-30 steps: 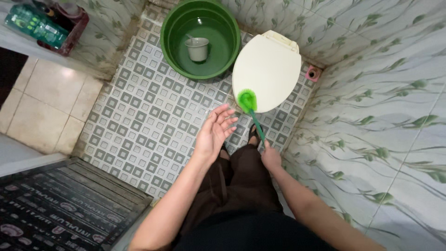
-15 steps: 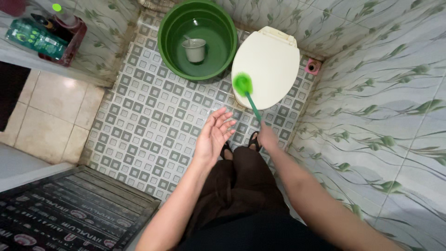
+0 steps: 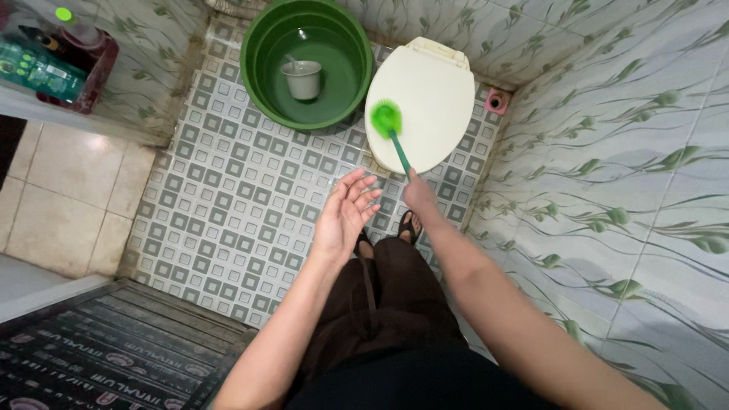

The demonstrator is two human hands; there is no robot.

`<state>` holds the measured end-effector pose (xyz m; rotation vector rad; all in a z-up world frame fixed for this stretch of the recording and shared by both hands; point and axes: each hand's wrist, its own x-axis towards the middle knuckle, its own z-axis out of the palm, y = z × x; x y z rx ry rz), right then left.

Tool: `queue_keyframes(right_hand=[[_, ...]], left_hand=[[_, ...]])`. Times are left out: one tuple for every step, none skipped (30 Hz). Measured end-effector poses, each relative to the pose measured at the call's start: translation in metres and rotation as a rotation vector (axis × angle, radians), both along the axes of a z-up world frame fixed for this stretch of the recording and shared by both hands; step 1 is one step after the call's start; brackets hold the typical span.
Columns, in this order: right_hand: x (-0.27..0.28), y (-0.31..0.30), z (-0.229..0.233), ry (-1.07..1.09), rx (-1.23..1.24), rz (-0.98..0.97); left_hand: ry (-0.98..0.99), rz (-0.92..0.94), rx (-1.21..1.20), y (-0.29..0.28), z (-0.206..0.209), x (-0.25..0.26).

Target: The person scrubs the closed toilet lid with a green toilet brush. They scoop water from a green basin using a metal cup and pour it onto the lid to rinse the brush and the surface.

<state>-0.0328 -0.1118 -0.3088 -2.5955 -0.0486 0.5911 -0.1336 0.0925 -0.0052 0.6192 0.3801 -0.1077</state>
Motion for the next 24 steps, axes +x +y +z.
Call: queue_keyframes(right_hand=[[0.007, 0.008, -0.002, 0.027, -0.026, -0.011], [0.008, 0.011, -0.002, 0.055, -0.051, -0.023], [-0.003, 0.005, -0.001, 0.043, -0.033, -0.003], [-0.021, -0.007, 0.002, 0.027, -0.016, 0.017], [-0.039, -0.017, 0.006, 0.012, 0.002, 0.038], [-0.055, -0.031, 0.011, 0.099, -0.038, 0.028], [-0.077, -0.045, 0.017, 0.135, -0.058, 0.027], [-0.098, -0.059, 0.024, 0.162, -0.091, 0.029], [-0.117, -0.073, 0.033, 0.177, -0.121, 0.038], [-0.13, -0.086, 0.041, 0.191, -0.152, 0.045], [-0.137, -0.095, 0.046, 0.211, -0.176, 0.049], [-0.141, -0.101, 0.049, 0.234, -0.201, 0.052], [-0.14, -0.103, 0.049, 0.251, -0.218, 0.055], [-0.134, -0.101, 0.047, 0.258, -0.223, 0.051], [-0.124, -0.098, 0.045, 0.27, -0.229, 0.048], [-0.109, -0.091, 0.039, 0.279, -0.212, 0.042], [-0.094, -0.08, 0.033, 0.178, -0.123, 0.054], [-0.077, -0.065, 0.026, 0.075, -0.034, 0.065], [-0.05, -0.047, 0.017, 0.12, -0.099, 0.138], [-0.03, -0.029, 0.01, 0.049, -0.095, 0.146], [-0.015, -0.012, 0.005, -0.023, -0.092, 0.152], [-0.002, 0.003, 0.001, -0.089, -0.067, 0.123], [0.007, 0.012, -0.001, -0.155, -0.043, 0.093], [0.006, 0.013, 0.0, -0.103, -0.052, 0.097]], left_hand=[[0.0, 0.001, 0.0, -0.001, 0.0, 0.0], [0.001, 0.001, 0.0, -0.001, 0.0, -0.001], [0.003, 0.0, 0.004, -0.001, 0.001, -0.002], [0.001, 0.001, 0.008, 0.0, 0.0, -0.002], [-0.001, 0.001, 0.012, 0.001, -0.001, -0.002], [0.004, 0.005, 0.009, 0.003, -0.002, -0.004], [0.009, 0.009, 0.006, 0.005, -0.003, -0.006], [0.011, 0.014, 0.004, 0.008, -0.005, -0.007], [0.026, 0.023, 0.007, 0.012, -0.006, -0.009], [0.04, 0.031, 0.01, 0.014, -0.007, -0.011], [0.054, 0.038, 0.012, 0.016, -0.009, -0.012], [0.053, 0.043, 0.008, 0.018, -0.011, -0.014], [0.052, 0.047, 0.004, 0.02, -0.012, -0.015], [0.052, 0.051, 0.001, 0.021, -0.013, -0.017], [0.051, 0.049, 0.001, 0.021, -0.014, -0.017], [0.049, 0.047, 0.004, 0.021, -0.014, -0.017], [0.047, 0.045, 0.006, 0.021, -0.013, -0.017], [0.048, 0.043, 0.008, 0.02, -0.012, -0.016], [0.048, 0.04, 0.009, 0.02, -0.011, -0.015], [0.048, 0.038, 0.009, 0.018, -0.01, -0.014], [0.041, 0.036, 0.013, 0.017, -0.01, -0.012], [0.037, 0.034, 0.015, 0.015, -0.009, -0.011], [0.034, 0.032, 0.018, 0.014, -0.009, -0.01], [0.036, 0.03, 0.014, 0.013, -0.009, -0.009]])
